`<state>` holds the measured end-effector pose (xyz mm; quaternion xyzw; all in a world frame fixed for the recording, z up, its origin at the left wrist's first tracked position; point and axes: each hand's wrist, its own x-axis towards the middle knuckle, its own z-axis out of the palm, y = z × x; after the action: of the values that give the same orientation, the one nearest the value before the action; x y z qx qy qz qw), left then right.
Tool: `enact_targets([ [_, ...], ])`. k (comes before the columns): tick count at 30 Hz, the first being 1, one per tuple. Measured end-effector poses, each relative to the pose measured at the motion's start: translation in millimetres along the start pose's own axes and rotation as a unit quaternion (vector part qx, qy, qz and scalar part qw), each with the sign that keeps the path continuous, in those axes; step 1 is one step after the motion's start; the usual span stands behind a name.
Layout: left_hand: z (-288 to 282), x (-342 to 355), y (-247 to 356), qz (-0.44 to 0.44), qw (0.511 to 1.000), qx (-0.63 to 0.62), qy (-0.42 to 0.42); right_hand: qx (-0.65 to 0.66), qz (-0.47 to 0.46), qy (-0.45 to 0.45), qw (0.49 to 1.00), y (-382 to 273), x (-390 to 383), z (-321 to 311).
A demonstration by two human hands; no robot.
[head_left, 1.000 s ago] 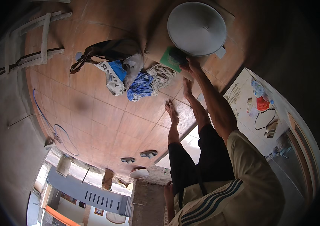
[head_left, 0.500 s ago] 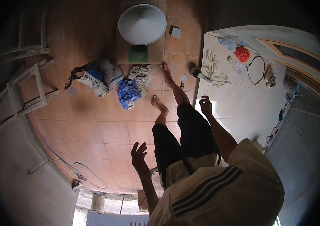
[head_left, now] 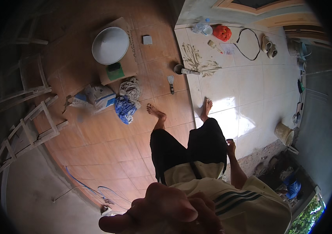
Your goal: The person sits on the floor and uses a trowel to scoop grout from a small container, applying it into the gaps between floor tiles. They repeatedly spread and smooth the grout along the tile seams.
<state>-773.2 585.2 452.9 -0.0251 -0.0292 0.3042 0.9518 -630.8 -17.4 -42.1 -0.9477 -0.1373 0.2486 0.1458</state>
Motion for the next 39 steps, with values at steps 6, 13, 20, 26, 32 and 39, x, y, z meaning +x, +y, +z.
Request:
enact_targets([
  [6, -121, 17, -131, -0.004, 0.993, 0.089, 0.079, 0.045, -0.131, -0.009, 0.99, 60, 79, -55],
  [13, -254, -35, -230, -0.291, 0.722, 0.488, 0.396, 0.027, 0.06, -0.075, 0.995, 60, 167, -129],
  [20, -367, -84, -215, -0.303, 0.654, 0.552, 0.42, 0.116, -0.08, -0.128, 0.982, -12, 265, -74],
  [26, -500, -88, -191, -0.185, 0.615, 0.545, 0.539, -0.028, -0.203, -0.215, 0.955, -104, 417, 68],
  [32, -645, -69, -163, -0.21, 0.576, 0.52, 0.595, -0.116, -0.427, -0.152, 0.884, -151, 565, 260],
  [39, -787, -51, -134, -0.222, 0.564, 0.585, 0.539, -0.089, -0.544, -0.139, 0.823, -139, 634, 370],
])
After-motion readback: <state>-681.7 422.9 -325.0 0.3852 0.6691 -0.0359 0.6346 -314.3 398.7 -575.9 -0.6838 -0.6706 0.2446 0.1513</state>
